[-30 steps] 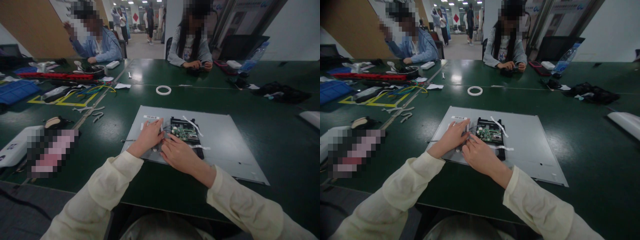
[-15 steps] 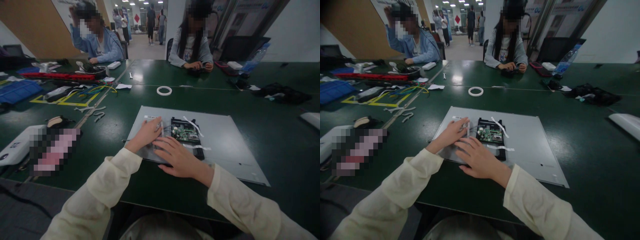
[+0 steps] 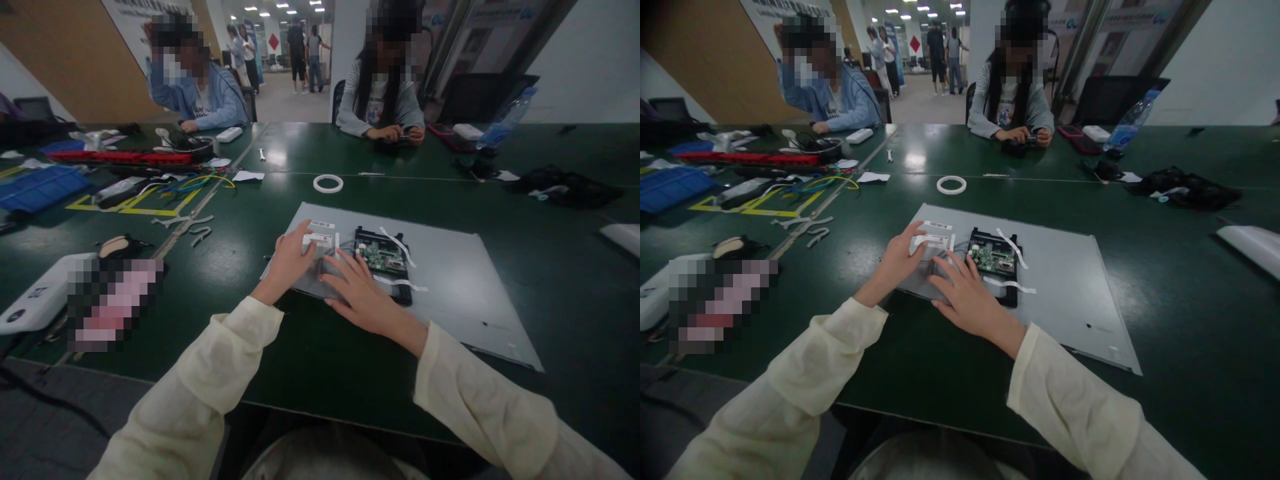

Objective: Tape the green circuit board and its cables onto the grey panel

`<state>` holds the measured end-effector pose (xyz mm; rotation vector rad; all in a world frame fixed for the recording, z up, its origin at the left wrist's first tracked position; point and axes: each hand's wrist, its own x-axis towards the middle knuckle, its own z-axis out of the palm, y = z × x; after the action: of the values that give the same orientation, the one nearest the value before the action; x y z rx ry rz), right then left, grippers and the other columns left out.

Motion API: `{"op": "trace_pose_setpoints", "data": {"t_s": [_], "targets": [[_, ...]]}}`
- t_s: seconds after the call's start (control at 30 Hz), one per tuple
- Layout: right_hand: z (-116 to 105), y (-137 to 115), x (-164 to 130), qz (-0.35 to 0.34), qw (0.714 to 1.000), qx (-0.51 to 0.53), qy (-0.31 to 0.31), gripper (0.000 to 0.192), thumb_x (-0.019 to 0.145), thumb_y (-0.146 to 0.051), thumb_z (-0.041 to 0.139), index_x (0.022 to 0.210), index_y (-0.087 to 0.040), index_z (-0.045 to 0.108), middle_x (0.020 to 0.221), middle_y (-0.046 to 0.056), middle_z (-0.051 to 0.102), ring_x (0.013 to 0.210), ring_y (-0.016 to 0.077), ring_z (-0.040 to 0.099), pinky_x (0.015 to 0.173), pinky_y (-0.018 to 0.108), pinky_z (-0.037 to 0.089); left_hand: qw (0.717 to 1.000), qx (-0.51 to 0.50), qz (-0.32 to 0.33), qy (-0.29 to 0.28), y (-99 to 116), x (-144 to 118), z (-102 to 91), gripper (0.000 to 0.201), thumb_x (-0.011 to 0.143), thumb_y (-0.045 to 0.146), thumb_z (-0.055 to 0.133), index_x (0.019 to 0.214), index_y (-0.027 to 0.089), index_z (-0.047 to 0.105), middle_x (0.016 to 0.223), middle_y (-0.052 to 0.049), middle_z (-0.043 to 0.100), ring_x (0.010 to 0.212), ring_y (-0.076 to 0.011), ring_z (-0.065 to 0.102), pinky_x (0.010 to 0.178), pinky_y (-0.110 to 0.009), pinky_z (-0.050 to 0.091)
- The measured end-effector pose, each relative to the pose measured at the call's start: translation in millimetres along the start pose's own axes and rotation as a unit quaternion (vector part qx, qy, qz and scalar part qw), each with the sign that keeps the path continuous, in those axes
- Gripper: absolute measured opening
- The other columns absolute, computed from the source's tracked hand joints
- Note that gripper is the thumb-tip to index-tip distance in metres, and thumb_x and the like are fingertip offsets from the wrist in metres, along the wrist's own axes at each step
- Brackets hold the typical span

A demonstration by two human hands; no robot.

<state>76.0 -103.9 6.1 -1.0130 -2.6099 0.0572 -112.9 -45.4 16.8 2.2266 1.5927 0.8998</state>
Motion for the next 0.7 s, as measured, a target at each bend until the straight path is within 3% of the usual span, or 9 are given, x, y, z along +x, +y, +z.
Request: {"op": "trace_pose_setpoints", "data": {"t_s": [0.17,0.43,0.7], "targets": [[4,30,-2,0.067,0.997,-0.024,0.02,0.038,0.088,-0.032,0.05,0.124,-0.018,0.049,0.144,0.013,0.026,0.137,0.0327,0.009,0.104,0.061,0.02,1.0,-0.01,-0.012,-0.008,0,-1,-0.3,0.042,0.088,0.022,0.045,0.129,0.019,0.037,0.118,-0.009,0.06,0.111,-0.0219,0.055,0.097,-0.043,0.038],[4,79,-18,0.168,0.981,-0.081,0.058,0.038,0.088,-0.038,0.046,0.121,-0.019,0.051,0.142,0.014,0.029,0.135,0.0353,0.015,0.101,0.063,0.023,1.0,-0.015,-0.021,-0.015,0,-4,0.0,0.042,0.089,0.025,0.046,0.13,0.019,0.037,0.117,-0.009,0.06,0.105,-0.0206,0.058,0.095,-0.045,0.04],[-4,151,-56,0.353,0.918,-0.164,0.076,0.047,0.089,-0.045,0.039,0.127,-0.018,0.047,0.144,0.016,0.025,0.133,0.0386,0.015,0.099,0.063,0.022,0.999,-0.012,0.001,-0.045,-2,-7,4.9,0.041,0.09,0.027,0.046,0.129,0.017,0.039,0.117,-0.009,0.06,0.11,-0.021,0.056,0.099,-0.046,0.038]]}}
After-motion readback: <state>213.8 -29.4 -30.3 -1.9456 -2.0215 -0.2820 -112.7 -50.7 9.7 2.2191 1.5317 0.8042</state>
